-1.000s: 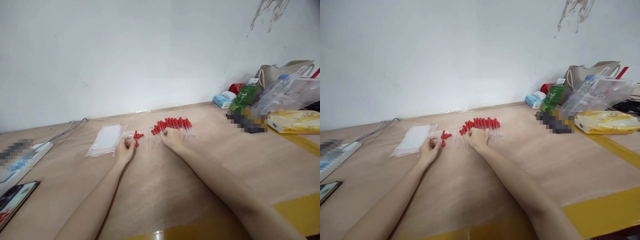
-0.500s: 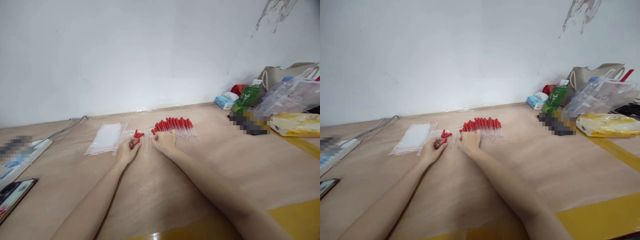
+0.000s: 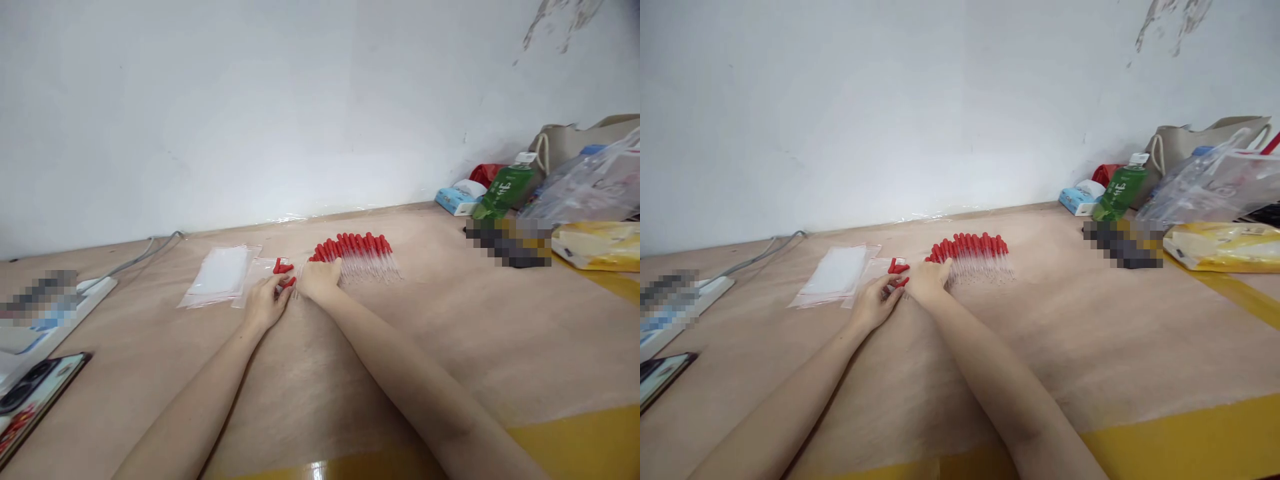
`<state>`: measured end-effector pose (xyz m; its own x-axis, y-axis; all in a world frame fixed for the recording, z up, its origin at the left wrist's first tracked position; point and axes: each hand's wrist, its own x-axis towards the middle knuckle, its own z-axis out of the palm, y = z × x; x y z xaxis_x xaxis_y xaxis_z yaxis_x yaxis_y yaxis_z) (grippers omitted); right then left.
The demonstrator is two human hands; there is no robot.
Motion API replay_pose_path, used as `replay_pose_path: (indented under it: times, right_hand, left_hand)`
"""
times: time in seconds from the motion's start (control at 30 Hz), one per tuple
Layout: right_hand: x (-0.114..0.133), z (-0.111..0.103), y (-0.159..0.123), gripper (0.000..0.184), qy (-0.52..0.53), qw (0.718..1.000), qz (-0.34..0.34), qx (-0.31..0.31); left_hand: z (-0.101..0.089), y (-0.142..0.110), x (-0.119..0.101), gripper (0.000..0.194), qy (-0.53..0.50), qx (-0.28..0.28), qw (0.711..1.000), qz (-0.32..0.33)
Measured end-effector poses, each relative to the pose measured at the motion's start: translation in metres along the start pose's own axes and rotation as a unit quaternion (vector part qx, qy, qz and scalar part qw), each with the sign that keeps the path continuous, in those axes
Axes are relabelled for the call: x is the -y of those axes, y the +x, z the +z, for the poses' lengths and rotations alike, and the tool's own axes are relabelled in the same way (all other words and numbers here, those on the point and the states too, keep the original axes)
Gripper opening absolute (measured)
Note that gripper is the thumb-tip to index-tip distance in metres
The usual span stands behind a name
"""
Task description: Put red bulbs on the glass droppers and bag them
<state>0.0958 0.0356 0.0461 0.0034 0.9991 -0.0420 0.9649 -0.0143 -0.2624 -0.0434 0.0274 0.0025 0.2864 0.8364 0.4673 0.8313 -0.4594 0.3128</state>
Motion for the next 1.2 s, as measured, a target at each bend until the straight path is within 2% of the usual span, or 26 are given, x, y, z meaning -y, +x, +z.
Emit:
replay_pose_path:
  times: [0.1, 0.2, 0.37, 0.43, 0.57, 0.6, 0.67, 0.77, 0.87, 1.2]
  right_hand:
    - [-0.002, -0.001, -0.006, 0.025, -0.011, 1.000, 0.001, 0.004]
    - [-0.018, -0.003, -0.018, 0.024, -0.009, 0.999, -0.018, -0.034]
    - [-0.074, -0.002, -0.048, 0.024, -0.048, 0.984, -0.046, -0.168]
    - [-0.098, 0.001, -0.058, 0.022, -0.054, 0.976, -0.069, -0.197]
    - [-0.127, 0.013, -0.070, 0.022, 0.041, 0.959, -0.145, -0.238]
    - [-0.130, 0.016, -0.072, 0.022, 0.068, 0.952, -0.163, -0.250]
    - [-0.132, 0.020, -0.074, 0.023, 0.106, 0.938, -0.191, -0.269]
    - [-0.130, 0.020, -0.078, 0.025, 0.133, 0.926, -0.228, -0.269]
    - [-0.127, 0.018, -0.082, 0.024, 0.143, 0.920, -0.254, -0.261]
    - [-0.128, 0.019, -0.081, 0.025, 0.132, 0.923, -0.258, -0.254]
  left_hand:
    - [0.000, -0.002, 0.000, 0.025, -0.007, -0.012, 1.000, -0.005]
    - [-0.001, -0.004, -0.002, 0.022, -0.011, -0.008, 1.000, -0.003]
    - [0.001, -0.003, -0.010, 0.020, -0.024, 0.007, 1.000, -0.005]
    - [0.002, -0.002, -0.014, 0.021, -0.032, 0.003, 0.999, -0.008]
    - [0.001, -0.002, -0.020, 0.024, -0.043, -0.090, 0.994, -0.046]
    - [0.001, -0.003, -0.023, 0.025, -0.057, -0.107, 0.991, -0.049]
    - [0.001, -0.007, -0.029, 0.027, -0.103, -0.100, 0.989, -0.037]
    - [0.005, -0.015, -0.043, 0.026, -0.180, -0.033, 0.983, -0.003]
    - [0.010, -0.022, -0.055, 0.023, -0.223, 0.012, 0.975, 0.005]
    - [0.008, -0.025, -0.058, 0.022, -0.229, 0.022, 0.973, -0.006]
